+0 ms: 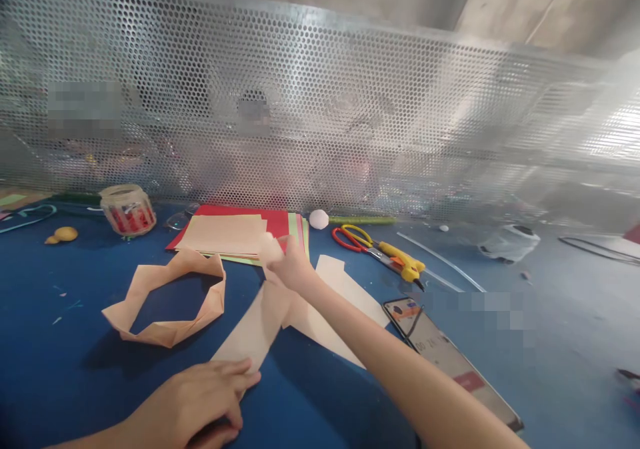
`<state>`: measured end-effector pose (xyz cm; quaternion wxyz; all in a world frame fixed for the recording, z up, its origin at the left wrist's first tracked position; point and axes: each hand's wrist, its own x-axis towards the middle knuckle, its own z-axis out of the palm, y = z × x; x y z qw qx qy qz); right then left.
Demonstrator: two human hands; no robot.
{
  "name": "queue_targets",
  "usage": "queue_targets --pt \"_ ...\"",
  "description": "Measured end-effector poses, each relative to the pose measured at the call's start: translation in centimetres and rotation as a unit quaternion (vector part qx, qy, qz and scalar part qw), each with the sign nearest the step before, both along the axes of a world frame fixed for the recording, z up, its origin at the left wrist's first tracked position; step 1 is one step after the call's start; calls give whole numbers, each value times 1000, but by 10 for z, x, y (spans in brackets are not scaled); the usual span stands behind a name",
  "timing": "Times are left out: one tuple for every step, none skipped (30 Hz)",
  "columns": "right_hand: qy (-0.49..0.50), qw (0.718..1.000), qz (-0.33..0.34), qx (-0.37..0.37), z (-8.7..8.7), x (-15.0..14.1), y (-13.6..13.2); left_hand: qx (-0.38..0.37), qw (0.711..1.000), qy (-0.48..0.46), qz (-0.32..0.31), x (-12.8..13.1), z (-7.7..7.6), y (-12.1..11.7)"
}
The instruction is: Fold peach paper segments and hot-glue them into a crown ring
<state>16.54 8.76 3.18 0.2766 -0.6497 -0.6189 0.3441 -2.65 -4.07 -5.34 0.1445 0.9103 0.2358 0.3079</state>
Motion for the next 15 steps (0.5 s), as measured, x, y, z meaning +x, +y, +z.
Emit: queue_targets --pt "26 1000 -7 -2 3 4 -1 -15 1000 -16 -11 0 -2 0" --pt "51 999 -12 -2 6 8 -2 -30 999 -30 -21 0 -4 1" --pt "76 997 -15 0 8 12 -2 -44 998 -42 -30 0 -5 1" --pt "99 995 -16 6 11 16 -3 -56 996 -52 -35 0 -5 2" --pt "120 993 -15 14 15 21 -4 -67 995 -61 -40 -1 -6 3" --pt "139 990 -10 26 19 27 -4 -76 994 -68 -43 -1 -6 3" --pt "153 987 -5 42 24 33 -5 -82 993 -73 -46 -1 -6 4" --pt "164 985 5 59 30 40 -6 -84 992 -78 -52 -1 -5 5" --pt "170 982 16 76 37 48 -7 -84 992 -80 -58 -1 -5 5" --pt "171 980 26 94 45 57 -8 -82 991 -80 -67 -1 -3 5" --pt "165 980 42 104 53 65 -9 -81 991 -73 -78 -1 -2 6" --pt "155 980 64 106 61 72 -11 -81 991 -62 -90 -2 1 6" --pt "138 981 96 100 68 78 -13 -82 990 -48 -101 -3 3 6" --pt "114 980 137 85 73 82 -15 -85 990 -33 -110 -5 5 6" --pt "83 977 186 66 75 82 -18 -87 989 -18 -118 -7 8 5"
